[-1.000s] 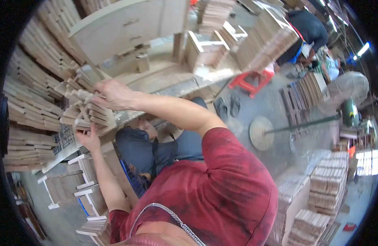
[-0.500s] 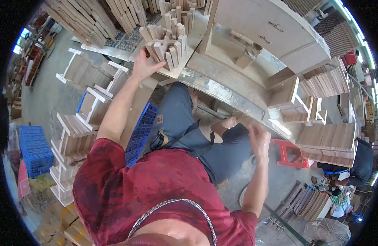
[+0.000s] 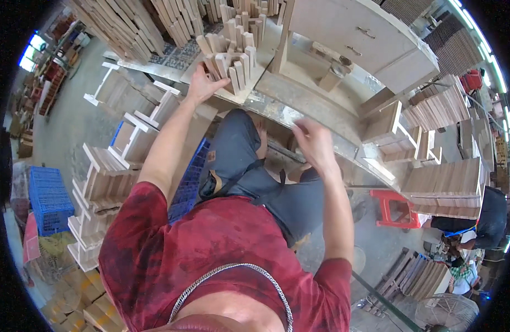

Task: Assembling and stacking small wooden cross-shaped components in a furniture manufacturing facility.

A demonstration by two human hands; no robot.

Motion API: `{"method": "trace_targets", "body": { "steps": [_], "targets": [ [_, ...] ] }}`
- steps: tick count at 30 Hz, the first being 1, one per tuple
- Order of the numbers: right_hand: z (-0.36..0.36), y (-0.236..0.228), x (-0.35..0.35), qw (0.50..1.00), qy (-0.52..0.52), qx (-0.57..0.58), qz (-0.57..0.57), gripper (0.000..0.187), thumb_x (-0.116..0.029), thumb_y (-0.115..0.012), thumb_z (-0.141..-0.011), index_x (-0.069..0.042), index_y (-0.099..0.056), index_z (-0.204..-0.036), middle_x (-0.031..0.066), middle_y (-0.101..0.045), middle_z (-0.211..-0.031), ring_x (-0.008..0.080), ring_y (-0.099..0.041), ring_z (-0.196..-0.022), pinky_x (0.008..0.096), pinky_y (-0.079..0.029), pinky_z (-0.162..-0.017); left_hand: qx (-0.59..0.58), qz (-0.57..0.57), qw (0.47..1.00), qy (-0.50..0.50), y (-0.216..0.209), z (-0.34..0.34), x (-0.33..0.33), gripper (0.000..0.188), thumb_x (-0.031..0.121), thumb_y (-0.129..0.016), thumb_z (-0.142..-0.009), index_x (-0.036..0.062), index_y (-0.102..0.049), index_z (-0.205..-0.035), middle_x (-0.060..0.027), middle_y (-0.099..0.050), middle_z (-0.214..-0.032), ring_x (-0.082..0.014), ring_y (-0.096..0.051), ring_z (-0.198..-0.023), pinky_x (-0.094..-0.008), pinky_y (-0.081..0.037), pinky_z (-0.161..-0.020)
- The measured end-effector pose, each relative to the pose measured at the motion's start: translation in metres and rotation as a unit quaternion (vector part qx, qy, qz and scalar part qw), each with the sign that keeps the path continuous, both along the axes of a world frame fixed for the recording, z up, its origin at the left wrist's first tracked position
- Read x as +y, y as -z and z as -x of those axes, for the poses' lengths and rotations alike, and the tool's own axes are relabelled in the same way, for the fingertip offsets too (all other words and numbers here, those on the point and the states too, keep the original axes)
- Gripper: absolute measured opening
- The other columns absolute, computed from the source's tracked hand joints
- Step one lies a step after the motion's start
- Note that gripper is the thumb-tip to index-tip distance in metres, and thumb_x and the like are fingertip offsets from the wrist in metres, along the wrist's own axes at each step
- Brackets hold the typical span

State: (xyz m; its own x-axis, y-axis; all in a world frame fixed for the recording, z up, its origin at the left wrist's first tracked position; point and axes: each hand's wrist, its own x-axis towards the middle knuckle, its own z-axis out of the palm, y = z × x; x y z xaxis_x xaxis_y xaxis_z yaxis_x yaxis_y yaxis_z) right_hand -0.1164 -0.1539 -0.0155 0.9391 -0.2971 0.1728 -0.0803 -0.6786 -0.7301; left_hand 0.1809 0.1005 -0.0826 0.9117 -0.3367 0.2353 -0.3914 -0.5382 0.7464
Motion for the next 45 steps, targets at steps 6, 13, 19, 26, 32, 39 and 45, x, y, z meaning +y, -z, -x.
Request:
{"method": "trace_targets", "body": {
  "steps": [6, 13, 19, 26, 32, 39, 45],
  "targets": [
    [-0.153, 0.035, 0.034, 0.996, -0.024, -0.08, 0.013, 0.096, -0.031, -0.09, -0.068, 0.003, -0.041, -0.143, 0.0275, -0.055, -0.133, 0.0396, -0.059, -0.119, 0.0449, -0.048, -0.102, 0.019, 0.111, 0.992, 0.048, 0.001, 0.001, -0.007, 0.102, 0.047, -0.092, -0.063, -0.0104, -0.044, -0.132, -0.0264, -0.059, -0.128, -0.0354, -0.061, -0.119, -0.0419, -0.048, -0.102],
    [-0.207, 0.055, 0.073, 0.986, 0.053, -0.158, 0.004, 0.099, -0.031, -0.092, -0.062, 0.005, -0.039, -0.138, 0.0266, -0.05, -0.133, 0.0434, -0.045, -0.13, 0.0472, -0.041, -0.11, -0.116, 0.058, 0.991, -0.017, 0.005, 0.002, -0.014, 0.09, 0.043, -0.089, -0.067, -0.0093, -0.047, -0.127, -0.0262, -0.062, -0.115, -0.0395, -0.064, -0.106, -0.0459, -0.051, -0.091],
    [-0.215, 0.057, 0.071, 0.984, 0.057, -0.16, -0.051, 0.11, -0.029, -0.094, -0.057, 0.006, -0.034, -0.142, 0.0278, -0.044, -0.138, 0.0448, -0.044, -0.127, 0.0485, -0.041, -0.108, -0.058, 0.091, 0.993, 0.044, -0.002, -0.008, -0.008, 0.096, 0.04, -0.091, -0.065, -0.0131, -0.043, -0.129, -0.0273, -0.063, -0.116, -0.0391, -0.065, -0.107, -0.0441, -0.051, -0.092],
    [-0.222, 0.073, 0.069, 0.977, 0.073, -0.203, -0.001, 0.104, -0.027, -0.094, -0.052, 0.006, -0.039, -0.134, 0.0254, -0.048, -0.127, 0.0445, -0.049, -0.117, 0.0493, -0.046, -0.101, -0.018, 0.088, 0.994, 0.067, 0.001, -0.013, -0.016, 0.097, 0.027, -0.092, -0.065, -0.0141, -0.038, -0.134, -0.0269, -0.062, -0.12, -0.0363, -0.065, -0.109, -0.0412, -0.051, -0.095],
    [-0.228, 0.071, 0.07, 0.973, 0.057, -0.221, 0.015, 0.099, -0.028, -0.093, -0.052, 0.009, -0.041, -0.127, 0.0266, -0.049, -0.119, 0.0457, -0.05, -0.112, 0.0501, -0.046, -0.097, -0.062, 0.099, 0.993, 0.027, 0.012, -0.018, -0.015, 0.096, 0.028, -0.09, -0.066, -0.012, -0.037, -0.136, -0.026, -0.06, -0.123, -0.0371, -0.063, -0.111, -0.0435, -0.049, -0.097],
    [-0.236, 0.067, 0.072, 0.974, 0.08, -0.205, 0.054, 0.092, -0.031, -0.091, -0.051, 0.01, -0.044, -0.119, 0.0264, -0.051, -0.109, 0.0438, -0.05, -0.102, 0.05, -0.045, -0.091, -0.067, 0.032, 0.996, 0.043, 0.018, -0.03, -0.009, 0.099, 0.059, -0.083, -0.068, -0.0051, -0.046, -0.135, -0.0242, -0.057, -0.125, -0.0374, -0.056, -0.12, -0.0446, -0.043, -0.105],
    [-0.232, 0.061, 0.077, 0.981, 0.049, -0.166, 0.088, 0.092, -0.028, -0.09, -0.053, 0.01, -0.041, -0.12, 0.0257, -0.051, -0.109, 0.0427, -0.051, -0.103, 0.0497, -0.045, -0.092, 0.087, 0.387, 0.918, 0.028, 0.025, -0.091, 0.014, 0.08, 0.066, -0.044, -0.099, -0.0018, -0.048, -0.14, -0.0158, -0.055, -0.136, -0.0302, -0.053, -0.126, -0.0417, -0.041, -0.108]
  ]
}}
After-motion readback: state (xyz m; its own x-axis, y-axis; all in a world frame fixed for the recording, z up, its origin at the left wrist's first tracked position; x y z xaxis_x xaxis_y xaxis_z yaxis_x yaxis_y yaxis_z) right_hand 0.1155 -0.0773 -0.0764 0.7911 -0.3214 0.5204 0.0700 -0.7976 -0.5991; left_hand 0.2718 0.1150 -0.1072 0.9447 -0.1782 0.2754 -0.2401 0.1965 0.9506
